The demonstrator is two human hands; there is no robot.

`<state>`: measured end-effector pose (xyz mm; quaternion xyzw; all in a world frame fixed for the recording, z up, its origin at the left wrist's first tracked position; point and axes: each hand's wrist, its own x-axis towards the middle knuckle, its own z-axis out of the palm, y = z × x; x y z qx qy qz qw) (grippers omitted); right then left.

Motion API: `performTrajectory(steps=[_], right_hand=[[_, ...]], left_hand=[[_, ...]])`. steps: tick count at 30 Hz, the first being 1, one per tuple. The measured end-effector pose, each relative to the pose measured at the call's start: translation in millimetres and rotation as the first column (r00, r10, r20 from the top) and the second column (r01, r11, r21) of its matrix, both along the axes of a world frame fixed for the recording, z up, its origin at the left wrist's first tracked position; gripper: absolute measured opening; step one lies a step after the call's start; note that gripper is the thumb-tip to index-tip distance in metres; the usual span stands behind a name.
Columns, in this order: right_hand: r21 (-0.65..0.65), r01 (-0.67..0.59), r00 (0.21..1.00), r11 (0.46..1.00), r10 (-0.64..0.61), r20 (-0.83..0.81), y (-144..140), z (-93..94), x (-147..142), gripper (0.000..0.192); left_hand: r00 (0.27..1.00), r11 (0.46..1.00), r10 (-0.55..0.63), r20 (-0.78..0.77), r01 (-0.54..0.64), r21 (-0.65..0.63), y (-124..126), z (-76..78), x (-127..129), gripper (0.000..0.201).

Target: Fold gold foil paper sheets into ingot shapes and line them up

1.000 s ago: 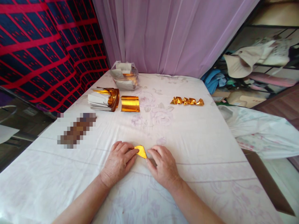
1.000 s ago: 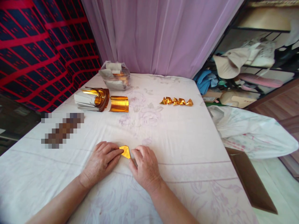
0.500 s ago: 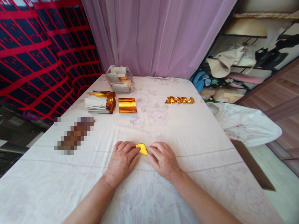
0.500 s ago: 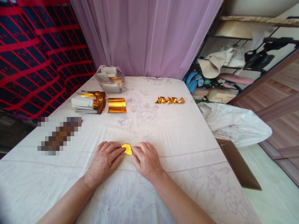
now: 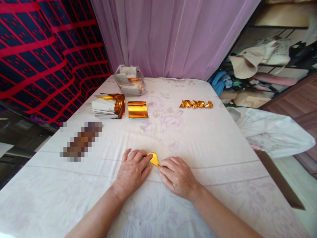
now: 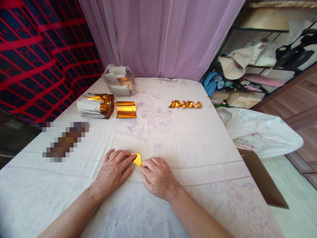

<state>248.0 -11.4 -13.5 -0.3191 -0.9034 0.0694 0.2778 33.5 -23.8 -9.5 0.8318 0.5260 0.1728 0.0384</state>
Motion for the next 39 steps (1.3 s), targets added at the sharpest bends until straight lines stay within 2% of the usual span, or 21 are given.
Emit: performTrajectory(steps=[3, 8, 10, 15, 25, 32, 39], right_hand=[[-0.033, 0.009, 1.0, 0.999, -0.009, -0.003, 2, -0.3, -2, 0.018], [-0.164, 0.076, 0.991, 0.983, -0.056, 0.124, 4, 1.5, -8, 0.021], [-0.179, 0.092, 0.987, 0.979, -0.066, 0.145, 4, 2.8, -11, 0.022], [-0.14, 0.11, 0.984, 0.984, -0.088, 0.154, 4, 4.4, -14, 0.024], [-0.172, 0.08, 0.987, 0.982, -0.054, 0.151, 4, -6.6, -10, 0.03], [-0.175, 0.089, 0.988, 0.981, -0.065, 0.137, 6, -4.5, -12, 0.029], [-0.084, 0.07, 0.989, 0.994, -0.059, 0.135, 2, -3.5, -1, 0.038]], left_hand=[[1.0, 1.0, -0.006, -0.009, 0.006, 0.01, 0, -1.1, 0, 0.031], [1.0, 0.999, -0.021, -0.012, 0.021, 0.029, 1, -3.3, 0, 0.03], [1.0, 0.999, -0.021, -0.005, 0.022, 0.03, 1, -3.3, 0, 0.03], [1.0, 1.0, -0.007, 0.011, 0.007, 0.012, 1, -2.5, 1, 0.03], [1.0, 1.0, -0.011, 0.025, 0.011, 0.02, 1, -0.3, -4, 0.023], [1.0, 1.0, 0.005, 0.01, -0.006, 0.021, -1, 1.2, -4, 0.022], [1.0, 1.0, 0.003, 0.021, -0.004, 0.025, -1, 1.3, -5, 0.025]])
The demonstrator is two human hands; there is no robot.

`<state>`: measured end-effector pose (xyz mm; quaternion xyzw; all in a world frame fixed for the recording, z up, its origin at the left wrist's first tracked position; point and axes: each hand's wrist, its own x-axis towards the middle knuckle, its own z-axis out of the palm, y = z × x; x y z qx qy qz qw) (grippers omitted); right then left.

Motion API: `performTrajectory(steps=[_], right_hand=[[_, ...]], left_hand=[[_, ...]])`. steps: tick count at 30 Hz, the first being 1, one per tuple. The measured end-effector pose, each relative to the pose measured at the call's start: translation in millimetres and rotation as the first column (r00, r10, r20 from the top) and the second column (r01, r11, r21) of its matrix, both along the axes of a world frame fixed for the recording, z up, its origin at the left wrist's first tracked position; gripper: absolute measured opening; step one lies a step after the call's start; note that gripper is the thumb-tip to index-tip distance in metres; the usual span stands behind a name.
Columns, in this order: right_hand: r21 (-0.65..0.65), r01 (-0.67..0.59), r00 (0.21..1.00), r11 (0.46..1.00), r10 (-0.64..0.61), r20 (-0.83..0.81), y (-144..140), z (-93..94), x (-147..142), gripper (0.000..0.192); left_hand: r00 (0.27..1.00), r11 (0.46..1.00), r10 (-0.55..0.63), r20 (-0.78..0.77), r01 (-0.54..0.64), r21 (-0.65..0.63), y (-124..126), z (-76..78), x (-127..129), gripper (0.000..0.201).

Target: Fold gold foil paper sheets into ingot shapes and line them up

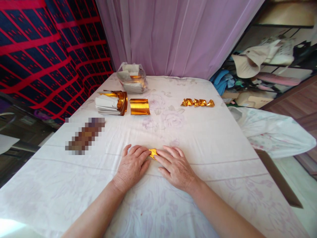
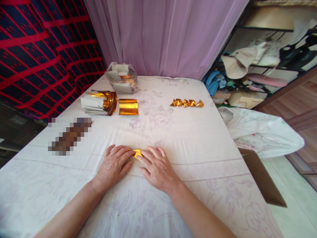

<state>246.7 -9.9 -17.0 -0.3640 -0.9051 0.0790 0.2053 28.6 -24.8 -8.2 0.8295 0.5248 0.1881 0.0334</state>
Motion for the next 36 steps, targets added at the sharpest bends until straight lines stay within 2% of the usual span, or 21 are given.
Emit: performTrajectory(steps=[6, 10, 14, 19, 24, 31, 36], right_hand=[[0.014, -0.011, 1.0, 1.0, 0.011, 0.017, -2, 0.1, 7, 0.027], [0.066, -0.014, 0.999, 0.998, 0.016, -0.032, -1, -0.2, 7, 0.025], [0.097, 0.086, 0.992, 0.992, -0.076, -0.098, 2, -1.6, 11, 0.024], [0.023, 0.154, 0.985, 0.988, -0.152, -0.082, 5, -1.4, 12, 0.022], [0.011, 0.127, 0.99, 0.992, -0.126, -0.064, 5, 0.7, 10, 0.019], [0.002, 0.073, 0.996, 0.997, -0.073, -0.06, 2, 3.2, 8, 0.017], [0.006, 0.034, 0.997, 0.999, -0.033, -0.067, 1, 4.2, 5, 0.013]], left_hand=[[1.0, 1.0, 0.006, 0.006, -0.006, -0.025, -1, 0.7, 0, 0.027], [1.0, 1.0, 0.001, 0.02, 0.0, -0.024, 0, 1.1, 0, 0.025], [0.999, 1.0, -0.018, 0.046, 0.019, -0.024, 1, 0.0, -1, 0.024], [0.998, 0.999, -0.032, 0.047, 0.033, -0.011, 1, -1.1, -2, 0.027], [0.998, 0.999, -0.048, 0.048, 0.048, -0.005, 0, 0.9, -1, 0.03], [0.994, 0.996, -0.057, 0.097, 0.049, 0.078, -1, 0.8, -2, 0.034], [0.995, 0.988, -0.091, 0.049, 0.084, 0.128, 0, -0.5, -3, 0.031]])
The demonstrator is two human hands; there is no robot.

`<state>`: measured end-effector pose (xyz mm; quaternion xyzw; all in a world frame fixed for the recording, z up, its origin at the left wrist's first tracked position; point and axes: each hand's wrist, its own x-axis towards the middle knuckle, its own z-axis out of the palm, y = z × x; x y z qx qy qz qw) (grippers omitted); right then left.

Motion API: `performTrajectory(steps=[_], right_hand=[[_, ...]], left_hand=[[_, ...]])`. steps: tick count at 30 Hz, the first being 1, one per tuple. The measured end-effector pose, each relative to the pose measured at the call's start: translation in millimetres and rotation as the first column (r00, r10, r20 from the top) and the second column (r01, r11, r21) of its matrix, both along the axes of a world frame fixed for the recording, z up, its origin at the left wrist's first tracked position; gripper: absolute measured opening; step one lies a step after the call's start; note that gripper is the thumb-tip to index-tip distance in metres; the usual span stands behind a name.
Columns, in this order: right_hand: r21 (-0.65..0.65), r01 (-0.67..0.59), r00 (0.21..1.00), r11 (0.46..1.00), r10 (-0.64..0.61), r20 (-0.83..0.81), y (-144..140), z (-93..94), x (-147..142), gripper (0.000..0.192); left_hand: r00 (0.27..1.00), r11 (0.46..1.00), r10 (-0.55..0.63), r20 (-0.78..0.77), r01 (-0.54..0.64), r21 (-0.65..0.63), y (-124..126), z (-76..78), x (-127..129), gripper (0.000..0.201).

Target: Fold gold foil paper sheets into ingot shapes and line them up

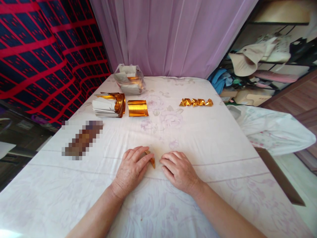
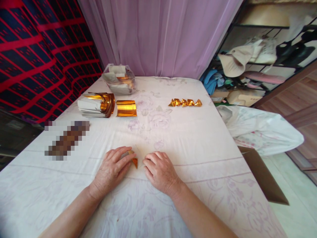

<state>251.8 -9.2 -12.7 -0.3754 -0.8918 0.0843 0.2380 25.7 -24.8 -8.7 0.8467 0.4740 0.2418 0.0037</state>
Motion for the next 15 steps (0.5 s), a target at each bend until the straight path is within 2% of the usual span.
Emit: performTrajectory(steps=[3, 9, 15], right_hand=[[0.01, -0.008, 1.0, 1.0, 0.008, -0.015, 0, -0.8, 0, 0.014], [0.076, -0.05, 0.999, 0.996, 0.05, -0.008, 1, -3.0, 1, 0.04], [0.057, -0.071, 0.997, 0.996, 0.072, -0.006, 1, -2.3, 0, 0.037]], left_hand=[[1.0, 1.0, 0.004, -0.003, -0.004, -0.003, 0, 0.7, -3, 0.026], [0.999, 1.0, -0.018, 0.046, 0.017, 0.007, -1, -2.2, -12, 0.024], [0.993, 0.994, -0.081, 0.083, 0.087, -0.072, -2, 2.5, -11, 0.025]])
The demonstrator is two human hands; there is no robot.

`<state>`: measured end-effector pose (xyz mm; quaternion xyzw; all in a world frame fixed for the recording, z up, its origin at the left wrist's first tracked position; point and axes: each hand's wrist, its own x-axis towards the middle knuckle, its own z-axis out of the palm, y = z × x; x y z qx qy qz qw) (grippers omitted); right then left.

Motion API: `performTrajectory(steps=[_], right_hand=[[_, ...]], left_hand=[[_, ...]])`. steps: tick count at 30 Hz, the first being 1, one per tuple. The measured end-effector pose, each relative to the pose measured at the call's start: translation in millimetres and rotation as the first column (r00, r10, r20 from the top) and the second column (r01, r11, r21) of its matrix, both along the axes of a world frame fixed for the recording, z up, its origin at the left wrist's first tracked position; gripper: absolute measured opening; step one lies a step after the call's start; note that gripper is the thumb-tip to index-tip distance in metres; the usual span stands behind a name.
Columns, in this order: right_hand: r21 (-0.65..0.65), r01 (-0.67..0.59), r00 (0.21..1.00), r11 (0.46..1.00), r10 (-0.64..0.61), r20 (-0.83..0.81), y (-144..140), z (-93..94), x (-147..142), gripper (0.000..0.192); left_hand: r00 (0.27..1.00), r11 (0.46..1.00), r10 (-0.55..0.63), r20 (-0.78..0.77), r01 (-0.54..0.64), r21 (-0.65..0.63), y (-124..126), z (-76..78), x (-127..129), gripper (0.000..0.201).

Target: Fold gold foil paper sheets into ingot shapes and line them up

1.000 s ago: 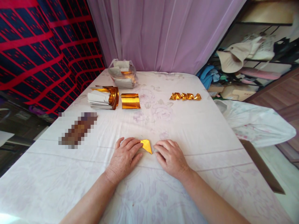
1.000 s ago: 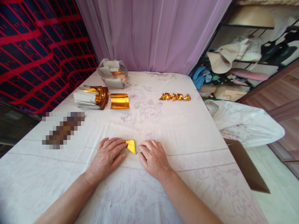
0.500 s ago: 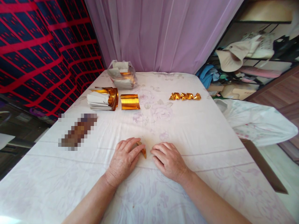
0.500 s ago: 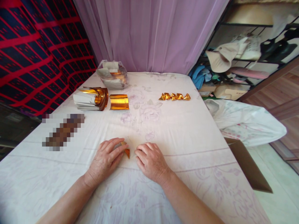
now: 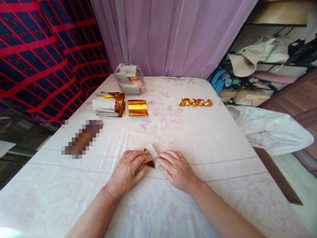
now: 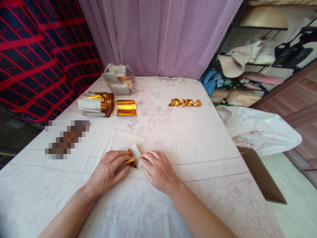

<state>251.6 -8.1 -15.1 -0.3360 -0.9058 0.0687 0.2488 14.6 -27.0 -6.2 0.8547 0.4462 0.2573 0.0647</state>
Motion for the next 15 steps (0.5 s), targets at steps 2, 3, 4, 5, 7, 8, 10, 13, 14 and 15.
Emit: performTrajectory(steps=[2, 3, 4, 5, 7, 8, 10, 13, 14, 15], right_hand=[[-0.005, -0.004, 1.0, 1.0, 0.004, -0.008, 0, 0.2, -1, 0.037], [-0.001, -0.003, 1.0, 1.0, 0.003, -0.016, 1, 0.0, -1, 0.038], [0.008, -0.004, 1.0, 1.0, 0.004, -0.026, 1, -0.3, -1, 0.038], [0.02, -0.004, 0.999, 1.0, 0.005, -0.036, 1, -0.8, -1, 0.038], [0.042, -0.006, 0.999, 0.999, 0.008, -0.052, 1, -2.0, -1, 0.036], [0.053, -0.006, 0.998, 0.999, 0.009, -0.059, 1, -2.6, -1, 0.035], [0.075, 0.001, 0.998, 0.997, 0.004, -0.068, 2, -3.5, -1, 0.03], [0.116, 0.019, 0.997, 0.993, -0.011, -0.073, 3, -3.7, -1, 0.024], [0.129, 0.024, 0.997, 0.991, -0.015, -0.07, 3, -3.6, -2, 0.022], [0.139, 0.027, 0.998, 0.99, -0.018, -0.066, 3, -3.4, -2, 0.021]], left_hand=[[1.0, 1.0, -0.002, -0.013, 0.002, 0.008, 0, 1.8, 2, 0.022], [1.0, 1.0, 0.008, -0.022, -0.007, 0.018, 0, 2.2, 4, 0.018], [0.999, 0.999, 0.025, -0.032, -0.024, 0.03, 1, 2.2, 5, 0.014], [0.998, 0.998, 0.045, -0.045, -0.044, 0.039, 1, 2.0, 6, 0.012], [0.993, 0.995, 0.087, -0.079, -0.084, 0.049, 2, 1.1, 8, 0.014], [0.99, 0.994, 0.103, -0.096, -0.098, 0.049, 2, 0.7, 8, 0.015], [0.987, 0.993, 0.111, -0.117, -0.106, 0.047, 2, 0.5, 9, 0.016], [0.991, 0.996, 0.086, -0.105, -0.085, 0.014, -1, 1.7, 11, 0.019], [0.992, 0.996, 0.084, -0.092, -0.085, -0.005, -3, 2.4, 12, 0.019], [0.993, 0.995, 0.09, -0.076, -0.092, -0.025, -5, 2.9, 14, 0.018]])
